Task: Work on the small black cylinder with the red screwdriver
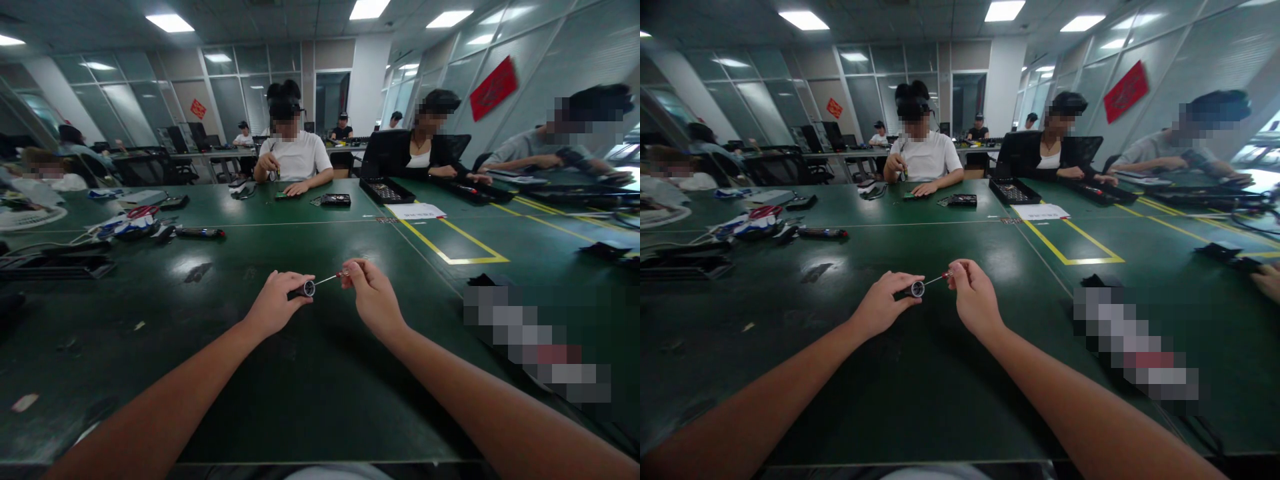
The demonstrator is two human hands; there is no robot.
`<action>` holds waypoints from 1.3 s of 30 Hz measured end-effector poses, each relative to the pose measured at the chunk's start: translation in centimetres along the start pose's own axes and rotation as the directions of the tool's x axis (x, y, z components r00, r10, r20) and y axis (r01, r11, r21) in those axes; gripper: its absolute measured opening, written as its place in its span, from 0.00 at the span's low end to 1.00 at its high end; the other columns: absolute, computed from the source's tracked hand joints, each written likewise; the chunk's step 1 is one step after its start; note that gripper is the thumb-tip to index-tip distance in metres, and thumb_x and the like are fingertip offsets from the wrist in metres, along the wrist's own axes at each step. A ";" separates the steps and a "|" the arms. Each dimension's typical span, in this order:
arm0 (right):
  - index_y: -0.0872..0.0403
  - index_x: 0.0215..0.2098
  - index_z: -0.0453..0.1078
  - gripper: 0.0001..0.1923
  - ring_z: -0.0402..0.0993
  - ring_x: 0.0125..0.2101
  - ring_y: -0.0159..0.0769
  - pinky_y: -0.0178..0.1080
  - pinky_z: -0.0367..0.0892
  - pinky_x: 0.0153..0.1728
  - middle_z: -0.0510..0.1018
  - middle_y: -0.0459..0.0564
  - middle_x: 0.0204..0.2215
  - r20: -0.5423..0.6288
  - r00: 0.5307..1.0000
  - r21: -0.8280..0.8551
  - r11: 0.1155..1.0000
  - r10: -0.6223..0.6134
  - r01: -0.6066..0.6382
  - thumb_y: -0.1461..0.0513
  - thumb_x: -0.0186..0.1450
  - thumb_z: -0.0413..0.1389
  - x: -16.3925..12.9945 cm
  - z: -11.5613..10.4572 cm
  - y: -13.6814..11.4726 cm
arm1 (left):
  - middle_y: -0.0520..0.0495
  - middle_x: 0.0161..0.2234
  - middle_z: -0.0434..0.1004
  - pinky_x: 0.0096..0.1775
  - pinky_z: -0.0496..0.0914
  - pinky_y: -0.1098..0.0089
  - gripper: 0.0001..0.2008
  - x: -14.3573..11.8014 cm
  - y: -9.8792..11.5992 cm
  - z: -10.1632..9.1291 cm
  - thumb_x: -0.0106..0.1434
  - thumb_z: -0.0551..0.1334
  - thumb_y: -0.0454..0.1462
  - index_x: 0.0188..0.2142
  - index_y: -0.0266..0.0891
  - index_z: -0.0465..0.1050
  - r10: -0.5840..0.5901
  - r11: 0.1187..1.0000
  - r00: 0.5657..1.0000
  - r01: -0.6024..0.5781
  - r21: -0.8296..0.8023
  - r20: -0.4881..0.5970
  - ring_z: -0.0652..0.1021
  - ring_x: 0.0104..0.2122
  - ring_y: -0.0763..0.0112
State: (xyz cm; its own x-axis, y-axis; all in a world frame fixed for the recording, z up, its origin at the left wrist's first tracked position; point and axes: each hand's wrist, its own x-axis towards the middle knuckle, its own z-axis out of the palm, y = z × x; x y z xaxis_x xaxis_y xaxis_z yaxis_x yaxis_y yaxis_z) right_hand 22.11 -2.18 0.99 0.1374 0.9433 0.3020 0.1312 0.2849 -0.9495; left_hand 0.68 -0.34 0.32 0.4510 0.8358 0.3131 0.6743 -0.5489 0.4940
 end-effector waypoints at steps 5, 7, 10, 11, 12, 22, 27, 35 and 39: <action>0.52 0.29 0.67 0.12 0.63 0.20 0.31 0.41 0.70 0.31 0.67 0.42 0.21 0.063 0.912 0.395 0.830 0.404 -0.395 0.54 0.67 0.53 1.3 -0.4 1.3 | 0.49 0.52 0.77 0.55 0.65 0.55 0.22 0.1 -0.5 -0.2 0.65 0.66 0.37 0.59 0.50 0.71 0.046 0.999 0.999 -0.046 0.012 -0.009 0.74 0.51 0.60; 0.52 0.29 0.67 0.12 0.62 0.20 0.30 0.40 0.70 0.31 0.67 0.42 0.22 0.044 0.920 0.398 0.838 0.389 -0.373 0.54 0.66 0.55 1.5 -0.5 1.5 | 0.49 0.51 0.77 0.53 0.67 0.57 0.22 0.2 -0.7 -0.3 0.65 0.66 0.36 0.59 0.49 0.71 0.014 1.000 1.000 -0.014 0.003 -0.005 0.74 0.50 0.61; 0.51 0.32 0.68 0.12 0.68 0.25 0.33 0.40 0.71 0.33 0.71 0.44 0.25 -0.006 0.958 0.332 0.905 0.286 -0.268 0.52 0.66 0.55 1.4 -0.3 1.8 | 0.49 0.52 0.77 0.55 0.66 0.56 0.23 0.2 -0.8 -0.3 0.65 0.66 0.36 0.59 0.49 0.71 -0.008 1.000 1.000 0.008 0.000 0.001 0.73 0.50 0.61; 0.51 0.33 0.68 0.12 0.69 0.27 0.34 0.41 0.72 0.33 0.72 0.45 0.27 -0.017 0.969 0.307 0.924 0.246 -0.229 0.51 0.67 0.55 1.3 -0.3 1.8 | 0.49 0.52 0.77 0.55 0.65 0.55 0.23 0.2 -0.8 -0.3 0.65 0.66 0.36 0.59 0.50 0.71 -0.011 1.000 1.000 0.011 -0.002 0.001 0.73 0.51 0.61; 0.51 0.34 0.68 0.13 0.70 0.28 0.34 0.41 0.72 0.34 0.73 0.46 0.28 -0.026 0.979 0.281 0.941 0.203 -0.188 0.51 0.67 0.54 1.2 -0.2 1.9 | 0.49 0.52 0.76 0.56 0.65 0.55 0.23 0.2 -0.7 -0.3 0.65 0.66 0.36 0.59 0.50 0.71 -0.013 1.000 1.000 0.013 -0.003 0.001 0.73 0.51 0.61; 0.51 0.42 0.67 0.12 0.74 0.33 0.37 0.43 0.70 0.39 0.77 0.48 0.33 0.072 0.988 -0.042 0.989 -0.140 0.143 0.52 0.73 0.49 -0.2 -0.4 0.1 | 0.49 0.51 0.77 0.63 0.57 0.44 0.22 0.2 -0.2 0.2 0.65 0.66 0.36 0.58 0.50 0.72 -0.008 1.000 1.000 0.008 -0.003 0.023 0.74 0.51 0.59; 0.50 0.41 0.66 0.11 0.74 0.33 0.37 0.42 0.69 0.38 0.77 0.47 0.31 0.126 0.974 -0.122 0.971 -0.189 0.205 0.53 0.74 0.48 -0.6 -0.6 -0.7 | 0.49 0.51 0.77 0.63 0.58 0.45 0.22 0.2 -0.4 0.1 0.63 0.68 0.34 0.56 0.49 0.74 -0.020 1.000 1.000 0.020 0.010 0.002 0.74 0.51 0.59; 0.50 0.42 0.65 0.10 0.75 0.34 0.37 0.41 0.69 0.39 0.77 0.47 0.32 0.122 0.971 -0.156 0.963 -0.204 0.222 0.54 0.74 0.47 -0.7 -0.6 -0.7 | 0.48 0.50 0.77 0.62 0.59 0.45 0.22 0.2 -0.4 0.1 0.64 0.67 0.36 0.57 0.51 0.73 -0.020 1.000 1.000 0.021 0.011 -0.008 0.74 0.50 0.59; 0.50 0.42 0.65 0.10 0.75 0.33 0.37 0.41 0.69 0.39 0.77 0.47 0.32 0.127 0.969 -0.160 0.959 -0.214 0.233 0.54 0.74 0.47 -0.7 -0.7 -0.7 | 0.49 0.50 0.77 0.62 0.58 0.44 0.22 0.2 -0.2 0.1 0.64 0.67 0.36 0.57 0.51 0.73 -0.028 1.000 1.000 0.028 0.007 0.007 0.74 0.49 0.59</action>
State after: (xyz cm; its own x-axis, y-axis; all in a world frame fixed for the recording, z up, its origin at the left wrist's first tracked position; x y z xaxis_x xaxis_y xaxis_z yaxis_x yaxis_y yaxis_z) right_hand 22.57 -3.19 1.54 -0.0198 0.8744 0.4849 0.3154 0.4657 -0.8268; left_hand 0.68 -0.11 0.24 0.4357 0.8509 0.2935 0.6906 -0.5252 0.4973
